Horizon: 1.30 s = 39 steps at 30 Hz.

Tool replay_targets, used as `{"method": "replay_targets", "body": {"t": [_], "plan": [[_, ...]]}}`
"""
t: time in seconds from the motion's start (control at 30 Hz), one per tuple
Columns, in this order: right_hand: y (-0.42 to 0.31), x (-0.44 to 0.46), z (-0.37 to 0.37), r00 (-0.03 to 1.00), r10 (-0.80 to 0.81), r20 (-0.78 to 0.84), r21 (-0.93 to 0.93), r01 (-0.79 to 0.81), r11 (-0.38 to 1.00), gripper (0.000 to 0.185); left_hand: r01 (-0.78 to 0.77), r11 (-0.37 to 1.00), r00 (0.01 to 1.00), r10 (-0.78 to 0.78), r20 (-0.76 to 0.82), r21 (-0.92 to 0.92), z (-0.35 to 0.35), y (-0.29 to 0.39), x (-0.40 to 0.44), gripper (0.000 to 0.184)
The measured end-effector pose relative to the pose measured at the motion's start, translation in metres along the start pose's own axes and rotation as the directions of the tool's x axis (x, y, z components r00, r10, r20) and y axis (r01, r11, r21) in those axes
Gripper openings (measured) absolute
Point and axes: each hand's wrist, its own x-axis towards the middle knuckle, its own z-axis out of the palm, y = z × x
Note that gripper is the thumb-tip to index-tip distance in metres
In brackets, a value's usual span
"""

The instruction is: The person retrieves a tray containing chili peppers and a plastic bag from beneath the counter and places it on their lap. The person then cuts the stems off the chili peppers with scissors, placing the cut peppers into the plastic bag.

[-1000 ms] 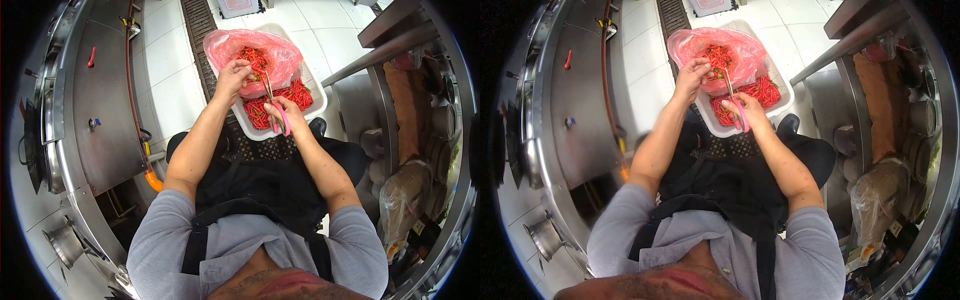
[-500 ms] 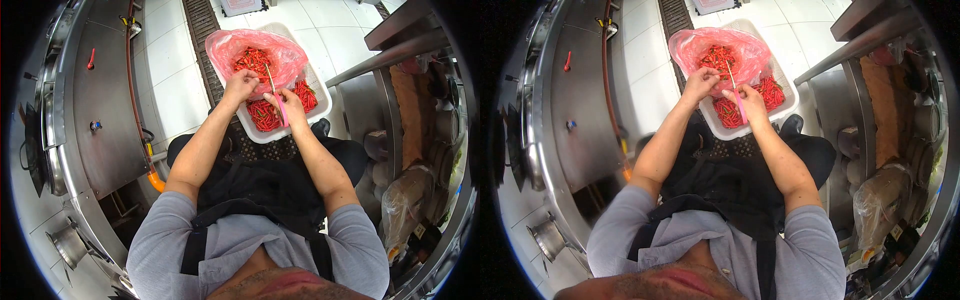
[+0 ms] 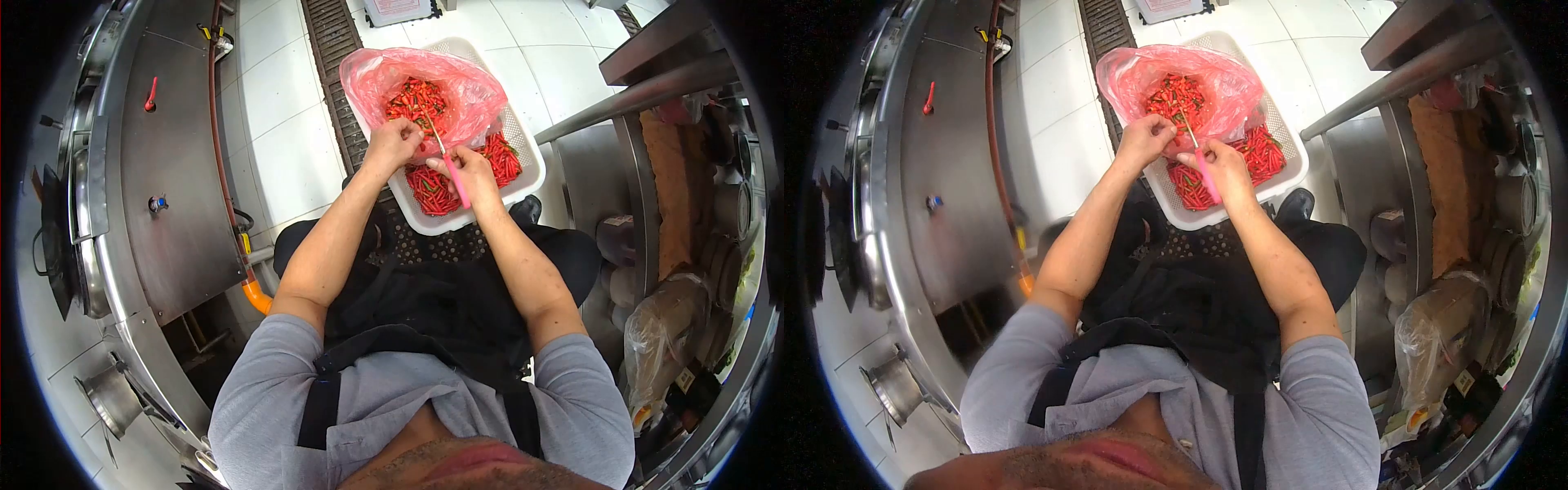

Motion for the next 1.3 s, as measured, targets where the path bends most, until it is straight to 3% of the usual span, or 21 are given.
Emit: {"method": "replay_targets", "body": {"t": [0.07,0.1,0.17,0.3,0.47,0.6,0.67,0.8,0.87,1.0,1.07,1.2,1.3], "plan": [[0.002,0.0,-0.001,0.997,0.076,0.021,0.056,-0.077,0.995,0.05,0.112,0.993,0.993,-0.11,0.041,-0.047,-0.005,0.008,-0.001,0.019],[-0.001,-0.001,-0.003,0.997,0.075,0.02,0.055,-0.076,0.996,0.05,0.112,0.993,0.993,-0.11,0.04,-0.048,-0.005,0.008,-0.001,0.019],[-0.01,-0.004,-0.007,0.972,0.203,0.121,0.143,-0.219,0.965,0.051,0.136,0.98,0.991,-0.133,0.029,-0.143,-0.006,0.009,-0.001,0.02],[-0.007,-0.003,-0.003,0.972,0.17,0.16,0.169,-0.197,0.966,0.054,0.183,0.957,0.983,-0.173,0.063,-0.227,-0.005,0.015,-0.001,0.02],[0.011,0.005,0.001,0.995,0.056,0.082,0.17,-0.07,0.983,0.057,0.217,0.954,0.958,-0.167,0.233,-0.207,-0.001,0.015,-0.003,0.02],[0.01,0.007,-0.003,0.99,0.1,0.095,0.1,-0.11,0.989,0.056,0.194,0.962,0.965,-0.153,0.213,-0.19,-0.001,0.014,-0.004,0.022],[0.0,0.005,-0.009,0.99,0.097,0.103,-0.005,-0.097,0.995,0.055,0.111,0.987,0.98,-0.089,0.181,-0.119,0.003,0.004,0.0,0.023],[-0.002,0.002,-0.009,0.991,0.107,0.081,0.026,-0.109,0.994,0.054,0.116,0.992,0.985,-0.108,0.134,-0.056,-0.002,0.015,-0.002,0.023],[-0.012,-0.003,-0.013,0.964,0.217,0.151,0.129,-0.237,0.963,0.054,0.133,0.989,0.986,-0.126,0.109,-0.06,-0.001,0.011,0.001,0.023],[-0.003,-0.001,-0.007,0.967,0.193,0.165,0.21,-0.226,0.951,0.054,0.137,0.989,0.986,-0.13,0.108,-0.061,-0.001,0.012,0.002,0.023],[0.003,0.0,-0.002,0.995,0.039,0.093,0.104,-0.049,0.993,0.042,0.097,0.995,0.99,-0.093,0.104,-0.036,0.002,0.012,0.001,0.024],[0.013,0.005,-0.001,0.998,0.015,0.063,0.021,-0.016,1.0,0.042,0.056,0.998,0.985,-0.06,0.161,0.029,0.008,0.003,0.003,0.025],[0.007,0.004,-0.005,0.996,0.062,0.066,-0.009,-0.061,0.998,0.052,0.084,0.996,0.981,-0.087,0.171,0.023,0.009,-0.001,0.004,0.026]]}}
